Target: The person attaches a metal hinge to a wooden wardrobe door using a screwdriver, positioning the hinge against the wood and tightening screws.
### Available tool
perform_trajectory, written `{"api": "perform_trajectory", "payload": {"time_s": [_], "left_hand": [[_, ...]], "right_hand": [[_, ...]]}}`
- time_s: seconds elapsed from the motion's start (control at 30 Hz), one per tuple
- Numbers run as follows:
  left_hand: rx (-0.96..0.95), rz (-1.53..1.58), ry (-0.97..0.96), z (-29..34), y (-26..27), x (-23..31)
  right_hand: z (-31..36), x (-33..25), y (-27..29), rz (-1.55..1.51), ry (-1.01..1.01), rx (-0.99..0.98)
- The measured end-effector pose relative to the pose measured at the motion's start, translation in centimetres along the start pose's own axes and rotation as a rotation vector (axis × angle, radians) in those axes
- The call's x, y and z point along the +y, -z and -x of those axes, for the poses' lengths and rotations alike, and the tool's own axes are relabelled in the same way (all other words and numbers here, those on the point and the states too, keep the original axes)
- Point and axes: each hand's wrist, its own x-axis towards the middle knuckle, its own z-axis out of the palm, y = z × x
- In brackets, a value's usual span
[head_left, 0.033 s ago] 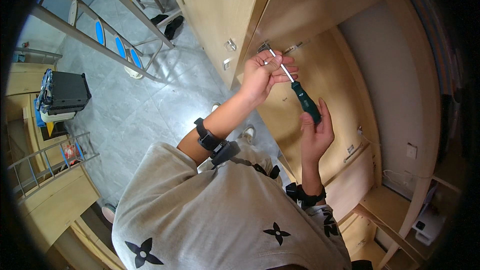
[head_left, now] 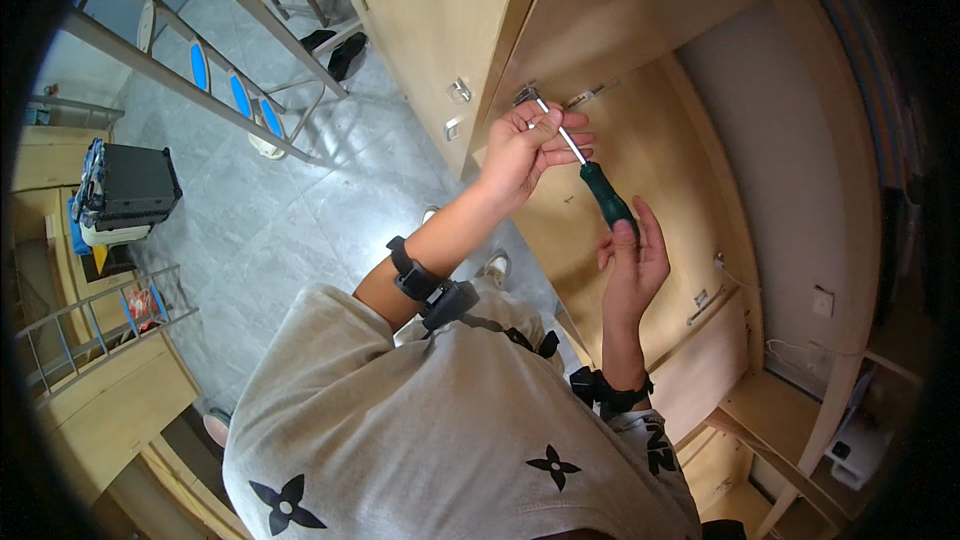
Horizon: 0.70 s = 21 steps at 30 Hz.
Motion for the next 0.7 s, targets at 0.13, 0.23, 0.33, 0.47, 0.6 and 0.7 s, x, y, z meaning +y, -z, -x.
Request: {"api": "perform_trajectory", "payload": {"time_s": [0.13,0.23,0.33,0.47,0.6,0.7], "left_hand": [[-0.168,0.104,0.042,0.1,0.2,0.1],[-0.203,0.054,0.037,0.1,1.4,-0.3],[-0.184,-0.022,0.019,-0.1,1.1,-1.1],[-0.13,-0.049,0.012,0.1,0.8,-0.5],[-0.18,0.082,0.037,0.1,0.6,0.1],[-0.19,0.017,0.032,-0.2,1.4,-0.5]], "right_hand": [[-1.3,-1.0,0.7,-0.602,-0.712,-0.163],[-0.7,-2.1,0.0,-0.587,-0.663,-0.152],[0.7,0.0,-0.7,-0.236,-0.117,0.003],[0.5,-1.7,-0.4,-0.146,-0.196,0.049],[-0.6,-2.7,0.3,-0.44,-0.615,-0.099],[0.6,-0.6,-1.9,-0.27,-0.197,0.07]]}}
